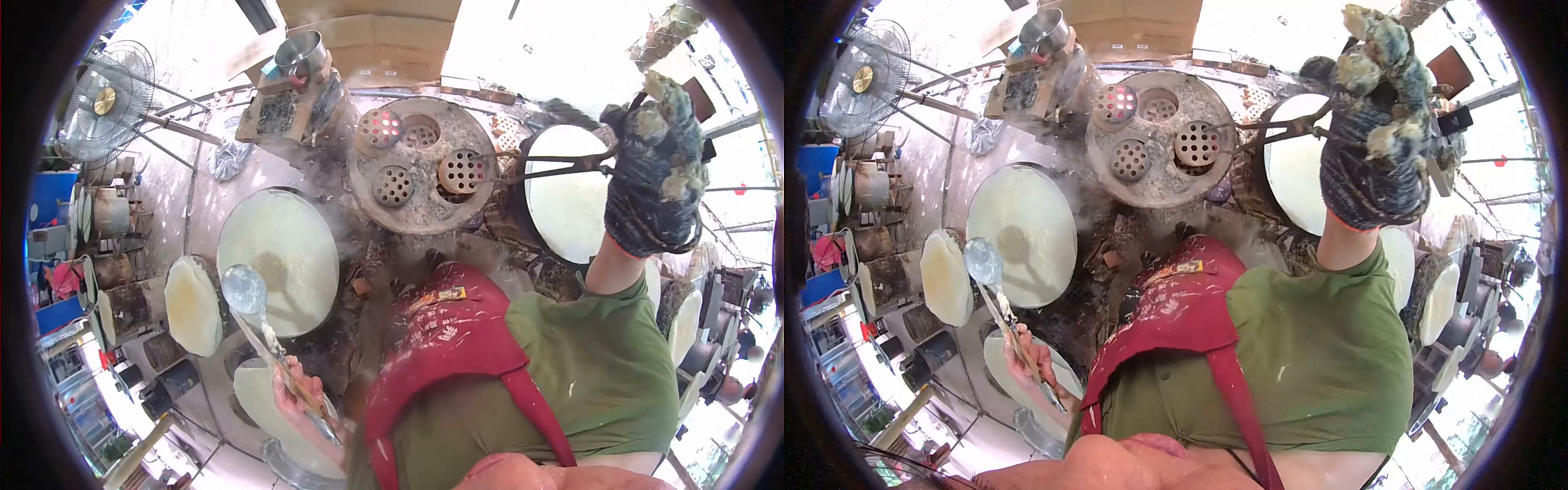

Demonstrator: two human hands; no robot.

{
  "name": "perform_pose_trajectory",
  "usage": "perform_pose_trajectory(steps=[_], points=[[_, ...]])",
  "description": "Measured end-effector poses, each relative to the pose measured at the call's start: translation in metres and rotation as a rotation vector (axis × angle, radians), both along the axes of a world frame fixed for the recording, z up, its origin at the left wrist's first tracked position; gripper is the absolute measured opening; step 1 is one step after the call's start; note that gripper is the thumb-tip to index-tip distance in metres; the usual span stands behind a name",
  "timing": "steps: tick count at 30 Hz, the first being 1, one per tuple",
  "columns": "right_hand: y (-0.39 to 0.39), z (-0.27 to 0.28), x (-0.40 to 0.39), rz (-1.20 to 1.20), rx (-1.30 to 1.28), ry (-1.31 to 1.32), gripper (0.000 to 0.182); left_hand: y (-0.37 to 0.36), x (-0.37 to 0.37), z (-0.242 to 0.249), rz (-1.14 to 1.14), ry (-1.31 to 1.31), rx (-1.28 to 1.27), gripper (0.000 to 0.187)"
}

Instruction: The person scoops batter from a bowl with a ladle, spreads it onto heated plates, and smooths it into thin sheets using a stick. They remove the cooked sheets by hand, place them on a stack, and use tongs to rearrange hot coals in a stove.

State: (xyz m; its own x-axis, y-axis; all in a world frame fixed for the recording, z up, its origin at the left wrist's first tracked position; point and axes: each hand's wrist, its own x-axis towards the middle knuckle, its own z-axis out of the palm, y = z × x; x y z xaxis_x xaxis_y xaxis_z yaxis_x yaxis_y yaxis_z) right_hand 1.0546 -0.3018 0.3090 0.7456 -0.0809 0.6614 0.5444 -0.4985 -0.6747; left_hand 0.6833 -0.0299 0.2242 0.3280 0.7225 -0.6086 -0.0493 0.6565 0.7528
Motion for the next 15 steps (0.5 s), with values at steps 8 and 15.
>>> perform_pose_trajectory(steps=[8, 15], points=[[-0.021, -0.022, -0.002, 0.219, 0.312, 0.005, 0.045, 0.002, 0.007, 0.01, 0.048, -0.171, -0.143, 0.037], [-0.018, -0.053, 0.017, 0.425, 0.496, 0.045, 0.045, -0.012, 0.015, 0.007, 0.136, -0.05, 0.011, 0.036]])
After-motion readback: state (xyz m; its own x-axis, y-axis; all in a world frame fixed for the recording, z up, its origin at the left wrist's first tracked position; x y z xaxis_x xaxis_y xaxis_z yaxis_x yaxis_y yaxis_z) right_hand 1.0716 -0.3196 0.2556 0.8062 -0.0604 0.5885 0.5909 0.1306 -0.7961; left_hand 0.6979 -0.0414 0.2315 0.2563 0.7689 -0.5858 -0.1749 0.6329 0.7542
